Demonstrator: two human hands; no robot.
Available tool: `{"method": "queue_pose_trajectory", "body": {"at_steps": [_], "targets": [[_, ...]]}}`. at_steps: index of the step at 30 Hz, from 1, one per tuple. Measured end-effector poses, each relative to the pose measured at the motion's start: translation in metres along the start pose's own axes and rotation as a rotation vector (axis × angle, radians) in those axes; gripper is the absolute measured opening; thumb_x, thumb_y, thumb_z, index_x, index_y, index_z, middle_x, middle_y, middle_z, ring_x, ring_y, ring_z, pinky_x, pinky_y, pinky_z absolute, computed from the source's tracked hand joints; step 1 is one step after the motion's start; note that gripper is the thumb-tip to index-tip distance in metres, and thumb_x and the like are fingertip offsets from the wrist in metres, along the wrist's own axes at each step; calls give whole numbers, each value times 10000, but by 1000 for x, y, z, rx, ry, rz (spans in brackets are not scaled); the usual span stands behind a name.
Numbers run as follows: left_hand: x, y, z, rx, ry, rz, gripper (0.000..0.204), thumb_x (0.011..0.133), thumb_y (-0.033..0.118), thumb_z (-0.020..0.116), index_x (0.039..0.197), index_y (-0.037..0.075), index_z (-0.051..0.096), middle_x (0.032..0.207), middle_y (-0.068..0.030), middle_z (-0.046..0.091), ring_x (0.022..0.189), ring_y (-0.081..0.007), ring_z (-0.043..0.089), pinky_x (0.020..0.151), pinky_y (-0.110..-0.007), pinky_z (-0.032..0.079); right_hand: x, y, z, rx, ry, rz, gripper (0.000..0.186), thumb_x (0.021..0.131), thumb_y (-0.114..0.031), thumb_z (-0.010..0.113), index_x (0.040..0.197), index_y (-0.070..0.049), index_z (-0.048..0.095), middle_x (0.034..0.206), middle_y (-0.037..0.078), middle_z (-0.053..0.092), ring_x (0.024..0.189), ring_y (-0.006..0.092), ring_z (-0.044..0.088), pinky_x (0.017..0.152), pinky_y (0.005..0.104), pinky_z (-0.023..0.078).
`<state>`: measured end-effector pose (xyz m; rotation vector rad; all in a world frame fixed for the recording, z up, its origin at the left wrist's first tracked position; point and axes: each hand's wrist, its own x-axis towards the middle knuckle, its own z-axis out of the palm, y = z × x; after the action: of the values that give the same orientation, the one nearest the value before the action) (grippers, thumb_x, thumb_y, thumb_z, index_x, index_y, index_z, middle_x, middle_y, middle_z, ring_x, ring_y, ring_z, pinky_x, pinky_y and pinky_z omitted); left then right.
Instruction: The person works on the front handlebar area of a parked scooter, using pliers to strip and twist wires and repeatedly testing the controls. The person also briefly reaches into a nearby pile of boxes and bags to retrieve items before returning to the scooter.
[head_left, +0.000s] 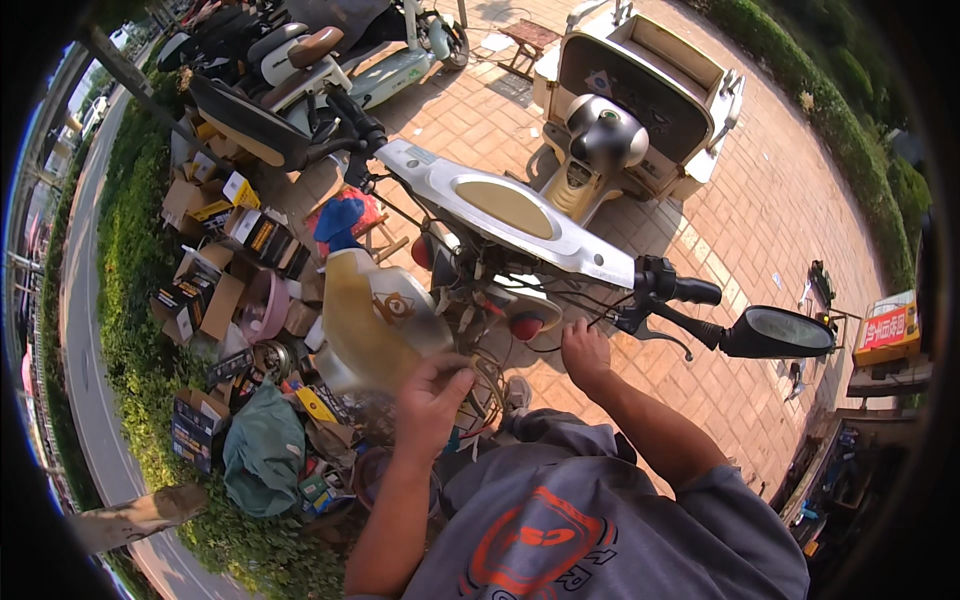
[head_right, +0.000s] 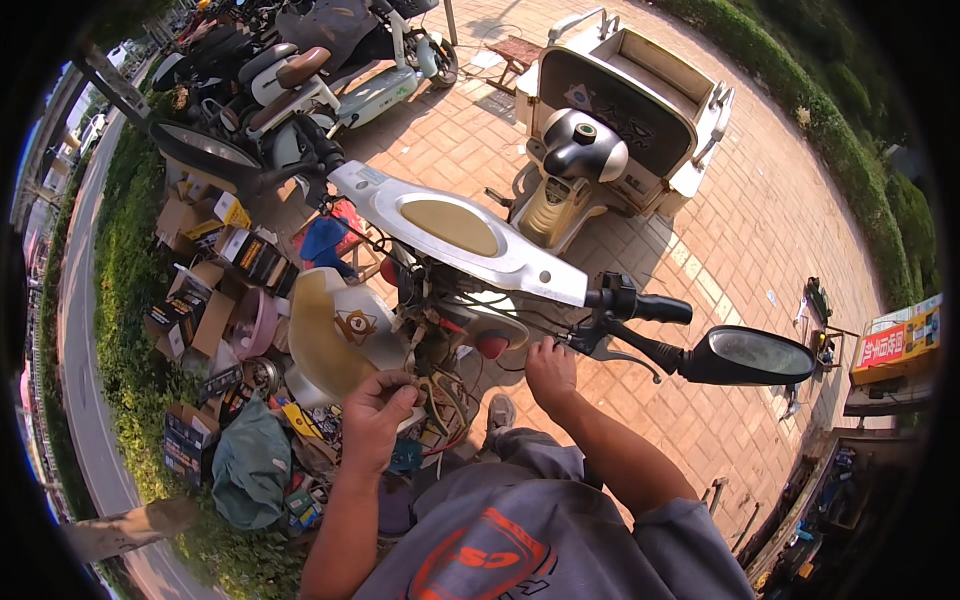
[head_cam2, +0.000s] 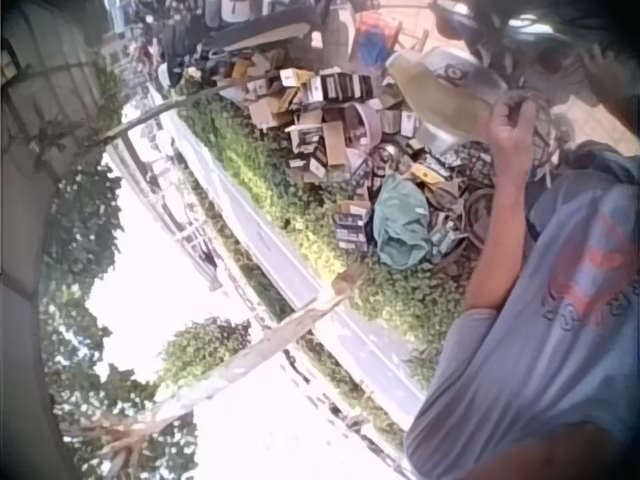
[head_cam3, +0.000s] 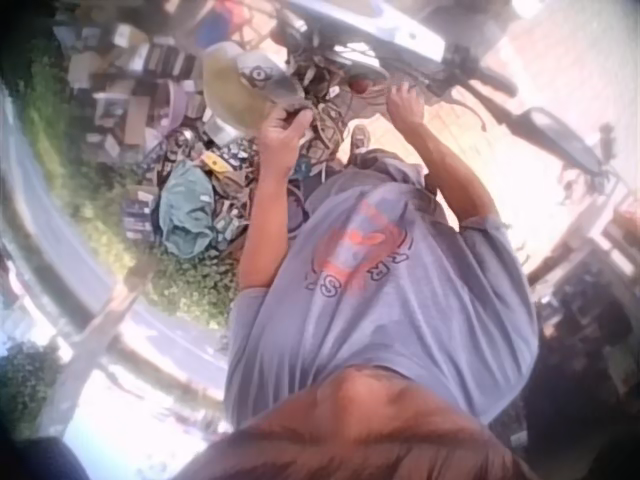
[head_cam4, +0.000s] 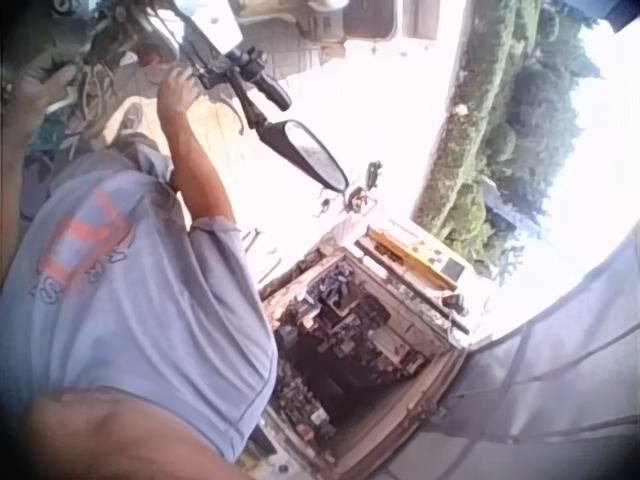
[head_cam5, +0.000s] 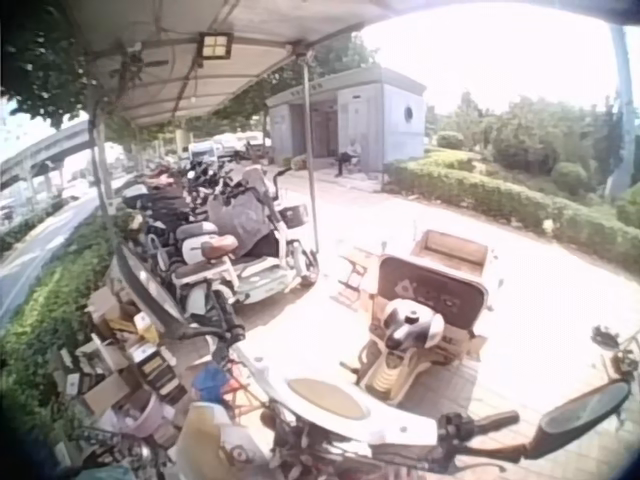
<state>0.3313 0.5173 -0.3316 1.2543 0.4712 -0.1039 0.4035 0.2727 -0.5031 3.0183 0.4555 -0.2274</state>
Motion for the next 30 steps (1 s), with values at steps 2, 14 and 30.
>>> {"method": "queue_pose_trajectory", "body": {"at_steps": [2,14,30], "targets": [[0,2,1,-4,-4,-4,216,846,2,636,1059,-8,604,933,-55,642,839,-148,628,812,-281,501,-8,2,-13,138,-105,-125,158,834,-182,556,908,-63,627,898,122,579,800,285,627,667,401,495],[6,13,7,-201,-191,111,380,801,-44,645,1167,-6,550,947,-56,584,853,-138,576,798,-286,492,-78,-13,-156,1367,-66,-161,119,885,-67,626,990,-11,625,890,94,597,781,202,606,670,296,477],[7,17,18,-100,-69,-29,142,855,87,690,971,18,647,837,-33,644,735,-80,590,655,-209,486,-16,-55,-199,1431,-19,-241,257,818,-154,732,1002,3,646,914,78,665,805,179,634,723,299,510]]}}
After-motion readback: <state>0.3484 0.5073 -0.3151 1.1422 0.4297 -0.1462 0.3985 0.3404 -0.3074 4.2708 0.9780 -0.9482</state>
